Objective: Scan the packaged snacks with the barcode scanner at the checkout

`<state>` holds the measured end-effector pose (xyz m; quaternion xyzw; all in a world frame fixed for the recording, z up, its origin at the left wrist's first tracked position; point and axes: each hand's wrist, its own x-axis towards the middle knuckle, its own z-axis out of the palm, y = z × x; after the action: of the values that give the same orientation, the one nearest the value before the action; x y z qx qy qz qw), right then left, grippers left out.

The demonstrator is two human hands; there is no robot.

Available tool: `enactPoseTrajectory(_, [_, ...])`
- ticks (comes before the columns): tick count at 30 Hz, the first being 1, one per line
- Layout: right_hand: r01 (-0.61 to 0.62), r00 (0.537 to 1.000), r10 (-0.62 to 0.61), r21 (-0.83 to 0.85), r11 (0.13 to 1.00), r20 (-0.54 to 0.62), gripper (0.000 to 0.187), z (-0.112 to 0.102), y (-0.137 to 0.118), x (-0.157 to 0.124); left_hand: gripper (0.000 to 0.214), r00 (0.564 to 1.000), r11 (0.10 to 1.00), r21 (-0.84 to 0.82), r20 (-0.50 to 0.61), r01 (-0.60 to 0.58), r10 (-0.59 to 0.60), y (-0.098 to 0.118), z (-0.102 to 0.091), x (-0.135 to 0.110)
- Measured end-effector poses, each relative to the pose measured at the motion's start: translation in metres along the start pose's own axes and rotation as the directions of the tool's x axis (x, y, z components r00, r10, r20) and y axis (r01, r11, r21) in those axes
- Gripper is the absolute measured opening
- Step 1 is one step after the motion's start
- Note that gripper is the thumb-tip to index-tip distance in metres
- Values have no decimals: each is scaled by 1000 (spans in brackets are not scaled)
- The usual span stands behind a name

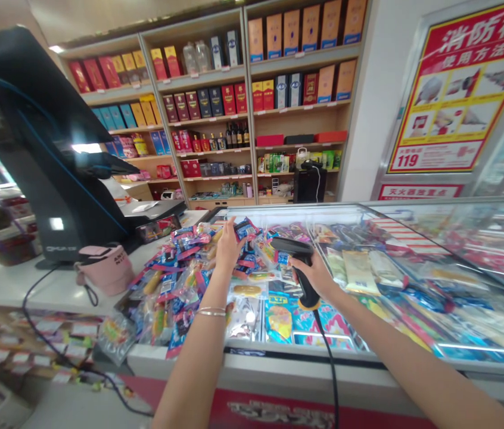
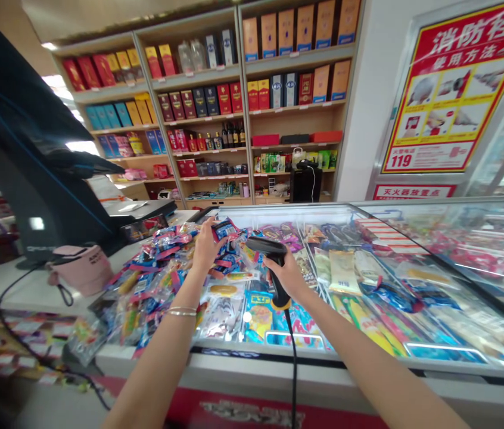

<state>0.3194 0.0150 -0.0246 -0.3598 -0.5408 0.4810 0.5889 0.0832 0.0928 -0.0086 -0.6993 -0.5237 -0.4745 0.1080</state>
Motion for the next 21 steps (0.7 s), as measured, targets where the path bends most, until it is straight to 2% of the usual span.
enactPoseTrajectory(21, [52, 998, -52, 14, 999, 16, 43, -2, -6, -1, 65, 1000, 1000, 8, 21, 8, -8, 1, 0, 0])
